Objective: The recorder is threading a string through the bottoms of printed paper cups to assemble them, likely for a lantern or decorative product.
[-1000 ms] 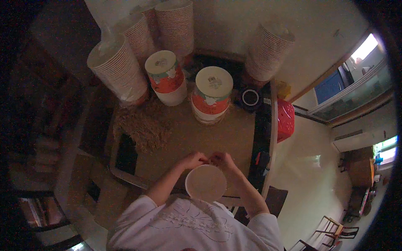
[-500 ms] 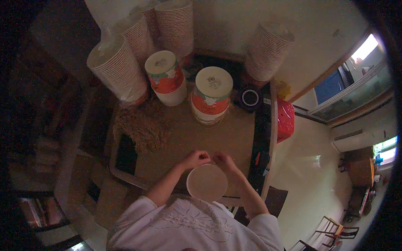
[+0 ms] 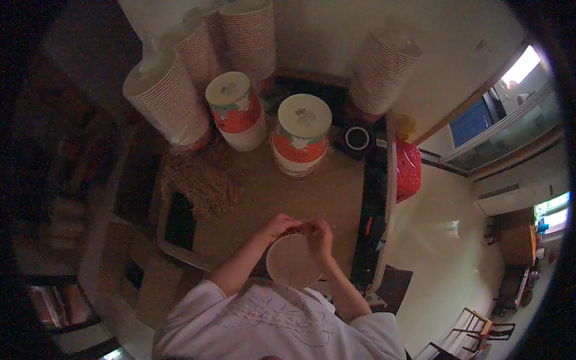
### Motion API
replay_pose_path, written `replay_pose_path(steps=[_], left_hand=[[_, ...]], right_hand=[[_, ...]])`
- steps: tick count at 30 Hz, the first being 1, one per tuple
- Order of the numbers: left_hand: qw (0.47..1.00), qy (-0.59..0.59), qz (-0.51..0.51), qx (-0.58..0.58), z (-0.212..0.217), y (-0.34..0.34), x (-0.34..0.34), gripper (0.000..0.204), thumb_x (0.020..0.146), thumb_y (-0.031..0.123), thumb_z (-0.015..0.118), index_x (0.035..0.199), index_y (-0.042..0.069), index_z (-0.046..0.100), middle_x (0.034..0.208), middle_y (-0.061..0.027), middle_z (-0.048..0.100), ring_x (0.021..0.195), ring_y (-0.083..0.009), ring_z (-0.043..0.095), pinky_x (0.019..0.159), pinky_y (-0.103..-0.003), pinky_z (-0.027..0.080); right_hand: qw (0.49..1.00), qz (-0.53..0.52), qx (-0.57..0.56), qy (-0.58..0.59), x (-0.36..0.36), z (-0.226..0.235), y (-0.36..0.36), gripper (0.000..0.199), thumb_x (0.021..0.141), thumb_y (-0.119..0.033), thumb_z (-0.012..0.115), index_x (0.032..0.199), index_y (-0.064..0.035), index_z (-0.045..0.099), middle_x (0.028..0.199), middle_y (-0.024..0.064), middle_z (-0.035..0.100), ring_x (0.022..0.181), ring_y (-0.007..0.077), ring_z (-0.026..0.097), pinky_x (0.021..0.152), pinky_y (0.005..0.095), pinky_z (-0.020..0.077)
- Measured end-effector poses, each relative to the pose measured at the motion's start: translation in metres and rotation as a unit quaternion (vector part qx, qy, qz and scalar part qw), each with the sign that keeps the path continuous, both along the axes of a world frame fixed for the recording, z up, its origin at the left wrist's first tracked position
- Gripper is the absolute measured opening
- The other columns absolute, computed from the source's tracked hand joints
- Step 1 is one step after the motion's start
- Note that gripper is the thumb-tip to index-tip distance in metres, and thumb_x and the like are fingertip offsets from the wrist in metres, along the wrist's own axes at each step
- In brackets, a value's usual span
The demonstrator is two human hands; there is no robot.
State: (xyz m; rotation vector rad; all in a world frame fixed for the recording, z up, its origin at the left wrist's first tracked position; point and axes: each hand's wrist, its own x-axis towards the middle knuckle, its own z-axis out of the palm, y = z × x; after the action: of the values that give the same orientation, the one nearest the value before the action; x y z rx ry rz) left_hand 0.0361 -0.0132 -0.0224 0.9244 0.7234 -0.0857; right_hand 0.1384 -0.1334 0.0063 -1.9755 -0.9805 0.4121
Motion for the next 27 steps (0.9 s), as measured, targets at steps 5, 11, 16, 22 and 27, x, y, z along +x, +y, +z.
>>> replay_pose_path(steps=[5, 11, 16, 22, 27], left_hand=[[0.999, 0.001, 0.028, -0.031, 0.009, -0.002, 0.001, 0.015, 0.077, 0.015, 0.057, 0.083, 0.003, 0.063, 0.073, -0.0038, 0.060, 0.063, -0.0119, 0.056, 0.057, -0.024, 0.045], [0.998, -0.011, 0.040, -0.042, -0.005, -0.001, -0.003, 0.012, 0.075, 0.011, 0.058, 0.083, 0.003, 0.063, 0.073, -0.0047, 0.060, 0.061, -0.0120, 0.056, 0.056, -0.025, 0.045], [0.996, 0.028, 0.002, 0.084, 0.015, -0.002, -0.003, 0.013, 0.075, 0.011, 0.059, 0.084, 0.002, 0.062, 0.074, -0.0056, 0.061, 0.062, -0.0113, 0.056, 0.057, -0.023, 0.045], [0.995, 0.005, -0.012, 0.098, 0.018, -0.003, -0.002, 0.016, 0.075, 0.013, 0.059, 0.086, 0.001, 0.062, 0.077, -0.0052, 0.060, 0.068, -0.0117, 0.056, 0.062, -0.025, 0.045], [0.999, -0.014, 0.004, 0.043, -0.013, -0.002, -0.006, 0.018, 0.079, 0.015, 0.054, 0.086, 0.001, 0.062, 0.074, -0.0043, 0.060, 0.064, -0.0115, 0.055, 0.059, -0.025, 0.045]], right_hand=[[0.999, 0.043, 0.002, -0.004, -0.004, 0.021, -0.001, 0.004, 0.073, -0.002, 0.058, 0.075, -0.0038, 0.061, 0.076, 0.0095, 0.057, 0.071, 0.0220, 0.055, 0.064, 0.0281, 0.0436], [0.965, 0.051, 0.062, 0.248, 0.002, 0.010, -0.010, 0.012, 0.077, -0.006, 0.056, 0.087, -0.0019, 0.061, 0.087, 0.0082, 0.059, 0.081, 0.0167, 0.056, 0.070, 0.0250, 0.0440], [0.950, 0.057, -0.045, 0.305, 0.013, 0.020, -0.003, 0.012, 0.077, -0.006, 0.056, 0.086, 0.0013, 0.060, 0.082, 0.0050, 0.060, 0.081, 0.0104, 0.054, 0.068, 0.0233, 0.0435], [0.951, 0.099, -0.040, 0.291, 0.021, 0.000, -0.002, 0.012, 0.075, -0.008, 0.059, 0.082, 0.0014, 0.061, 0.074, 0.0052, 0.061, 0.069, 0.0103, 0.055, 0.063, 0.0234, 0.0439], [0.965, 0.104, -0.050, 0.234, 0.020, 0.004, 0.002, 0.009, 0.074, -0.007, 0.060, 0.078, 0.0012, 0.062, 0.071, 0.0061, 0.061, 0.066, 0.0101, 0.055, 0.059, 0.0234, 0.0437]])
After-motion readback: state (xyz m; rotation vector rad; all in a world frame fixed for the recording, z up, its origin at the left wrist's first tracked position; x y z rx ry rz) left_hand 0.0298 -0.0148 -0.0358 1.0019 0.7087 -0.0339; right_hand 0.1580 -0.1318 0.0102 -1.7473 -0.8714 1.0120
